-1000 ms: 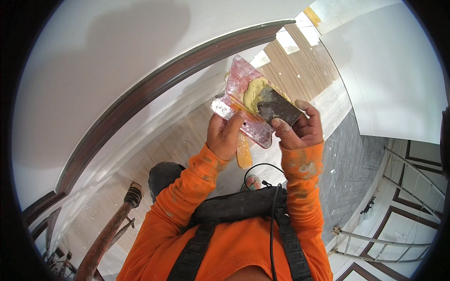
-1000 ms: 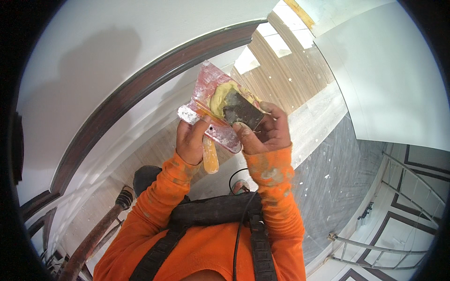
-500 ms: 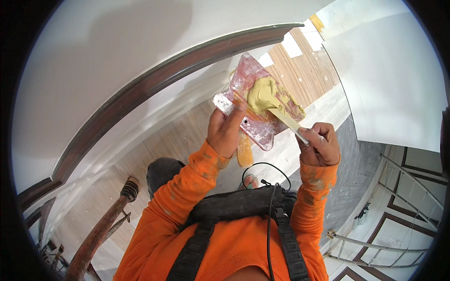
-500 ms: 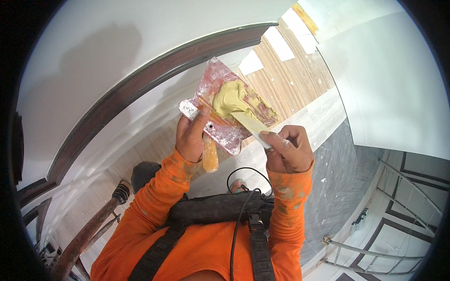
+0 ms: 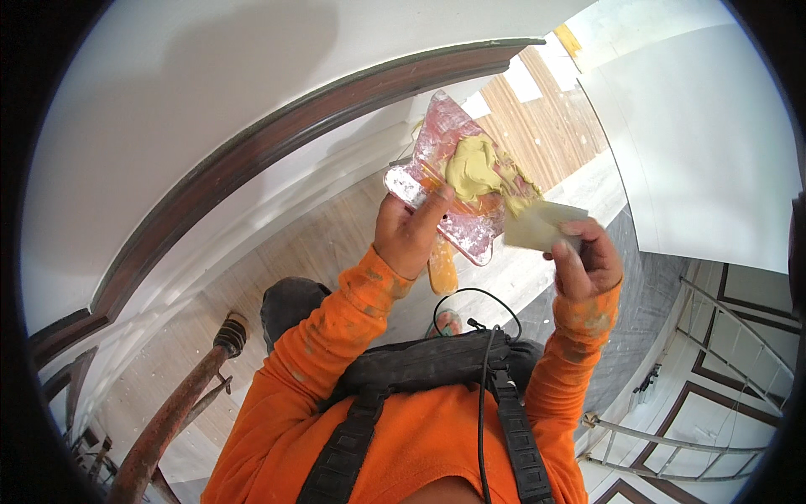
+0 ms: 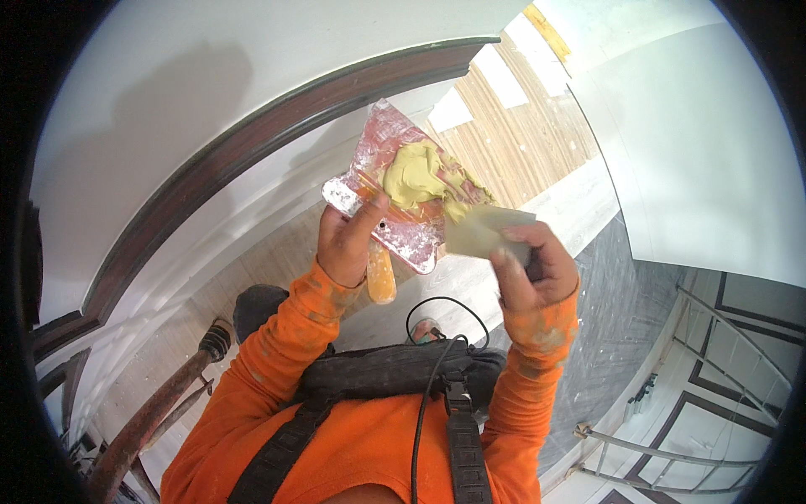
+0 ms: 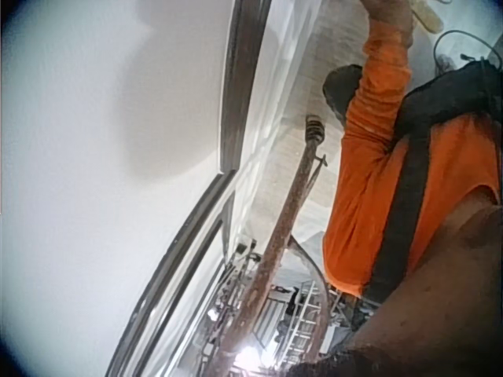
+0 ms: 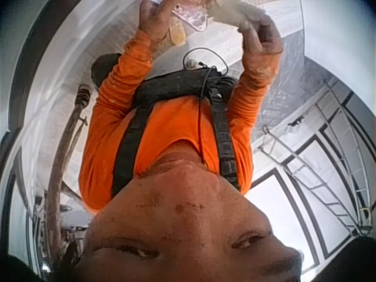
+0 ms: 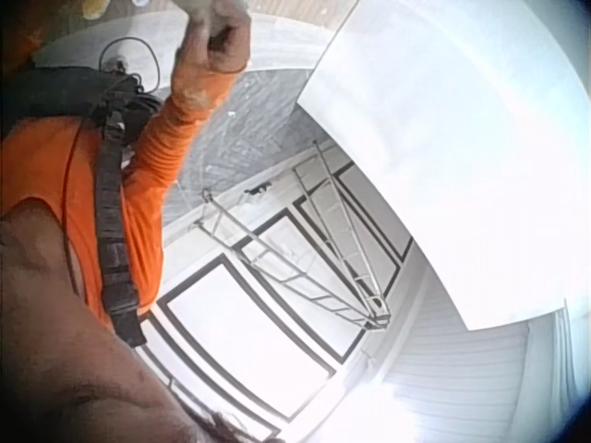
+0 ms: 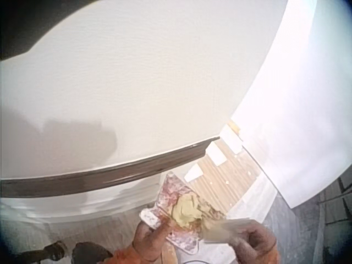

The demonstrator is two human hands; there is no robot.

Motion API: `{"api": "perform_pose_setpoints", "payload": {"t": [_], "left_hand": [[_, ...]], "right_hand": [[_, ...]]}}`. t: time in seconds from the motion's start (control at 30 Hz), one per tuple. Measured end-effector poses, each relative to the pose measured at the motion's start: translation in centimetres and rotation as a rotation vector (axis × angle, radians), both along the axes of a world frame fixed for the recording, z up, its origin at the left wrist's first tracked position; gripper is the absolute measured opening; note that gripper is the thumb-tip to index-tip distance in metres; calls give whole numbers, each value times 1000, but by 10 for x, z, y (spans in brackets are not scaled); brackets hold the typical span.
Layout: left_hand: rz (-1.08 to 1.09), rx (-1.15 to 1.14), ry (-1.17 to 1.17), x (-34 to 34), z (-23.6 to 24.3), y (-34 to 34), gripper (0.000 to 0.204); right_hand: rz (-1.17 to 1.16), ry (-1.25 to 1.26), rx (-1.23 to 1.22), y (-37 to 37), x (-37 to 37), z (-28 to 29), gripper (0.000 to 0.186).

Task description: The person applies filler material to the joints of white wall trim using a small scraper and a hawk to achieve a smooth finish.

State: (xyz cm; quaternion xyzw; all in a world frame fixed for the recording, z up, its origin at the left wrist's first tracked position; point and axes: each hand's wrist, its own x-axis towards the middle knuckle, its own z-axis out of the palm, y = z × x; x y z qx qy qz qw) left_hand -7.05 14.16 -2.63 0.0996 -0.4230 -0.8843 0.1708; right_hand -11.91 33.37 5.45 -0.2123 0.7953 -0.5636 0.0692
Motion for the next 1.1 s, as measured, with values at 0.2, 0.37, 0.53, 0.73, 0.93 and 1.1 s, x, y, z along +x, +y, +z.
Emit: {"api": "perform_pose_setpoints", "payload": {"t": [0.2,0.37,0.53,0.73,0.93,1.1], "left_hand": [[-9,7,-19,2,0,1,23],[-25,-59,-47,5,-2,-3,21],[3,-87,-53,3,-2,-1,20],[1,-200,-107,0,-9,-6,19],[24,-107,-120,-2,-6,-4,20],[68,-32,-134,2,2,-6,22]], "right_hand": [[-110,169,168,-32,5,13,21],[90,502,401,-41,-6,15,19],[156,541,538,-42,-7,9,25],[271,476,498,-38,-13,14,22],[257,339,477,-37,-16,12,21],[55,-237,-116,-6,-34,6,20]]}}
